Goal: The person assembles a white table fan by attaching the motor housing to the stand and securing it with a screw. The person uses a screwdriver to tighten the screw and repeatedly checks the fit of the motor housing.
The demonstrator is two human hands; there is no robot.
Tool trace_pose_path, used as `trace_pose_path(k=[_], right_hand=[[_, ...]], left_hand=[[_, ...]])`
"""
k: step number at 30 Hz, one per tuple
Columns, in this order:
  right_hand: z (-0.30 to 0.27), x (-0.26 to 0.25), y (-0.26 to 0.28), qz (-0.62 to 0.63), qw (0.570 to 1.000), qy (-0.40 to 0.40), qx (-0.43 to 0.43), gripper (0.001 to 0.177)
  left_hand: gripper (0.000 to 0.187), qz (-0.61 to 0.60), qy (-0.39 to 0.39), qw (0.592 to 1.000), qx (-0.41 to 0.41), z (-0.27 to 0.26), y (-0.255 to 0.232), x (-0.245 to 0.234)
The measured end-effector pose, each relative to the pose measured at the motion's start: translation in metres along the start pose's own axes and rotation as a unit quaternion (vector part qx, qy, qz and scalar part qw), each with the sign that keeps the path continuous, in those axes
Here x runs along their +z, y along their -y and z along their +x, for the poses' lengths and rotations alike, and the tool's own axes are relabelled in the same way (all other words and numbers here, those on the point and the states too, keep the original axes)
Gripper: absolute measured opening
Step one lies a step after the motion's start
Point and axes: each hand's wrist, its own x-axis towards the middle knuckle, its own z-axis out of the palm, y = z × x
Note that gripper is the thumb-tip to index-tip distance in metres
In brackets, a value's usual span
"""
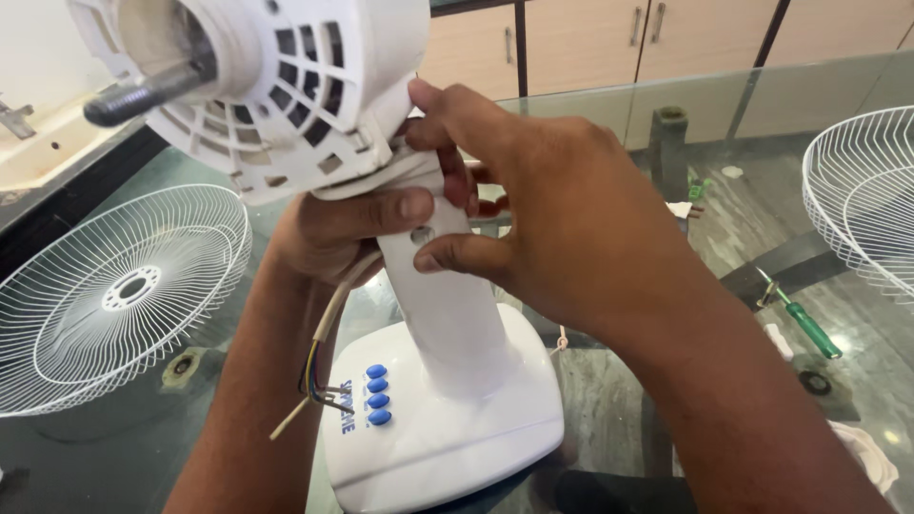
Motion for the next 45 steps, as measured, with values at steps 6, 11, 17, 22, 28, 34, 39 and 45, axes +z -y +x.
trace_pose_path(k=[6, 11, 17, 22, 28, 34, 39, 45], right_hand=[[-0.002, 0.001, -0.002, -0.022, 0.999, 0.018, 0.019, 0.069], [-0.001, 0.002, -0.003, -0.005, 1.000, 0.008, 0.009, 0.068], [-0.002, 0.001, -0.002, 0.016, 1.000, 0.007, 0.008, 0.063], [-0.001, -0.002, -0.001, 0.011, 1.000, 0.018, 0.017, 0.060], [0.000, -0.004, 0.004, -0.014, 0.999, 0.021, 0.032, 0.062], [-0.001, -0.004, 0.006, -0.004, 0.997, 0.038, 0.064, 0.062], [-0.002, -0.004, 0.007, -0.014, 0.997, 0.035, 0.072, 0.060], [0.001, -0.006, 0.013, -0.053, 0.995, 0.050, 0.074, 0.062]], left_hand=[[0.035, 0.052, 0.016, 0.999, 0.000, 0.004, -0.010, 0.004], [0.030, 0.036, -0.007, 0.999, -0.012, 0.002, -0.007, 0.005], [0.034, 0.056, -0.001, 0.998, -0.016, 0.001, -0.008, 0.004], [0.045, 0.063, 0.014, 0.998, 0.009, 0.001, -0.007, 0.001], [0.042, 0.045, 0.059, 0.997, 0.017, 0.002, -0.004, -0.004], [0.043, 0.070, 0.099, 0.993, 0.007, -0.002, -0.003, -0.011], [0.049, 0.053, 0.090, 0.994, 0.022, -0.007, 0.004, -0.019], [0.058, -0.010, 0.077, 0.997, 0.008, -0.014, 0.013, -0.027]])
